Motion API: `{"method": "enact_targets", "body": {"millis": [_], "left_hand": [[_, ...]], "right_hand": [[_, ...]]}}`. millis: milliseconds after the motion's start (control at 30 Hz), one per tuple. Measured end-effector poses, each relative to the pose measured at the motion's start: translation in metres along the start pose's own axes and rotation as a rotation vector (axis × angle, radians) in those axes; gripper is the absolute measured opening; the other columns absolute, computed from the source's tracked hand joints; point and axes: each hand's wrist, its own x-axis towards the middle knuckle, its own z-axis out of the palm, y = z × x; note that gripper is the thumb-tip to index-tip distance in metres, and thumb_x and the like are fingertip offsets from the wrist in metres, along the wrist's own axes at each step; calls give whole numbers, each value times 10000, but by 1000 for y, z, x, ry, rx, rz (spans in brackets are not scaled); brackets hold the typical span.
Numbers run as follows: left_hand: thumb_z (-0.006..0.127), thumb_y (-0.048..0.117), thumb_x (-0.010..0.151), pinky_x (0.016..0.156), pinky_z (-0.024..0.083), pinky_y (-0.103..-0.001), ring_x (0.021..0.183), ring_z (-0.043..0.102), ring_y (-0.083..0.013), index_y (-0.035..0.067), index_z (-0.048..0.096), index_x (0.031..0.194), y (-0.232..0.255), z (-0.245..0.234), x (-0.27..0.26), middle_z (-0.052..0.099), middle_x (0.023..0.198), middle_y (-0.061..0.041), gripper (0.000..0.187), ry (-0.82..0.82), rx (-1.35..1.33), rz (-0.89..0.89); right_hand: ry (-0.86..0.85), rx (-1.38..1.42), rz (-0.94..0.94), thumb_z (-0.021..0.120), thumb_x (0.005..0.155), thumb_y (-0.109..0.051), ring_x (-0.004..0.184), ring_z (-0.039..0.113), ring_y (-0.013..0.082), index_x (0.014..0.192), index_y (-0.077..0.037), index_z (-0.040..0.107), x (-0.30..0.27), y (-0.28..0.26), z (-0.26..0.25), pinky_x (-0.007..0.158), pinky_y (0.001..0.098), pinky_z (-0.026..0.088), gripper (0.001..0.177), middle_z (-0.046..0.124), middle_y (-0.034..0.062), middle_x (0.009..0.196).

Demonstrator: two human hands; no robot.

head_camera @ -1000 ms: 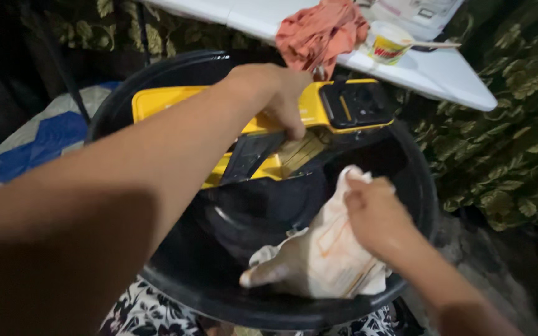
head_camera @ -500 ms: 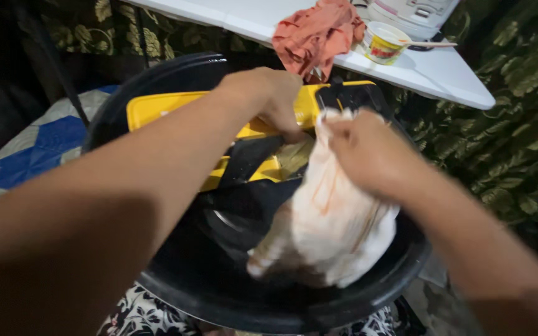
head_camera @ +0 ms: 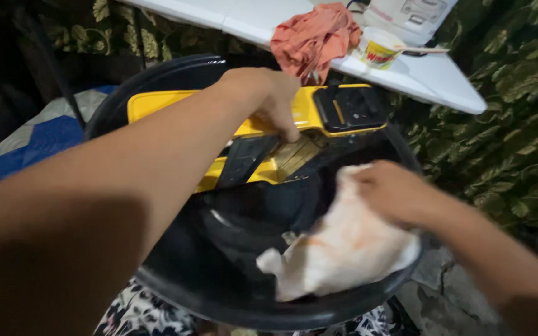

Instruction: The person wipes the exterior and interior surfaces of a yellow portable gas stove with a cloth. They rotate the stove to clean multiple sides and the burner area, then place it back in the basin.

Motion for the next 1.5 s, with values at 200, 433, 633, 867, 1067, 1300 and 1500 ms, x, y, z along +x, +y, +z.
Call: {"method": "enact_targets", "body": {"millis": [200, 433, 633, 867, 1067, 1300, 1500], "left_hand": [[898, 470, 604, 861, 571, -444, 1053, 705, -311, 102, 580, 1338, 11, -2, -12, 711, 1210, -119, 881, 16, -38, -62], [878, 430, 608, 858, 584, -457, 1051, 717, -312, 90, 581, 1332, 8, -2, -7, 720, 1203, -123, 853, -29, -24, -60], [866, 449, 591, 860, 588, -453, 1039, 726, -306, 85, 602, 1302, 9, 0, -9, 732, 1174, -116, 841, -21, -27, -55], [886, 453, 564, 895, 571, -459, 1091, 699, -337, 90, 585, 1302, 15, 7, -14, 717, 1214, -149, 876, 4, -16, -25], [881, 441, 553, 910, 567, -475, 1123, 684, -337, 99, 575, 1312, 12, 9, -10, 703, 1234, -146, 887, -13, -38, -42], [885, 459, 578, 913, 552, -472, 1152, 661, -339, 93, 559, 1339, 4, 1, -1, 675, 1276, -147, 905, 3, 9, -10], [873, 418, 570, 867, 574, -457, 1031, 720, -318, 112, 572, 1316, 3, 2, 3, 737, 1164, -130, 860, -29, -58, -57]], "right_hand": [[475, 135, -67, 623, 1004, -351, 953, 680, 373, 1196, -12, 740, 32, -14, -75, 826, 502, 535, 407, 719, 268, 1063], [566, -87, -341, 633, 1001, -212, 1140, 607, 435, 1164, -39, 711, 48, -15, 2, 963, 473, 512, 251, 614, 270, 1252], [10, -22, 140, 702, 848, -232, 1006, 769, 288, 1212, -187, 767, 4, 67, -20, 933, 407, 571, 373, 787, 138, 1140], [310, 131, -279, 700, 946, -270, 984, 700, 207, 1290, -91, 693, 64, 24, -109, 868, 355, 538, 388, 758, 146, 1137], [75, 126, -238, 633, 1007, -132, 789, 629, 264, 1329, -99, 724, 108, 47, -75, 735, 444, 513, 336, 708, 196, 976], [158, 797, -57, 591, 960, -112, 849, 650, 78, 1296, -96, 625, 93, 105, -36, 737, 261, 548, 339, 709, -5, 1030], [735, 830, -48, 547, 1103, -96, 877, 599, 84, 1297, 8, 681, 73, 64, 48, 767, 272, 517, 258, 709, 30, 1002]]}}
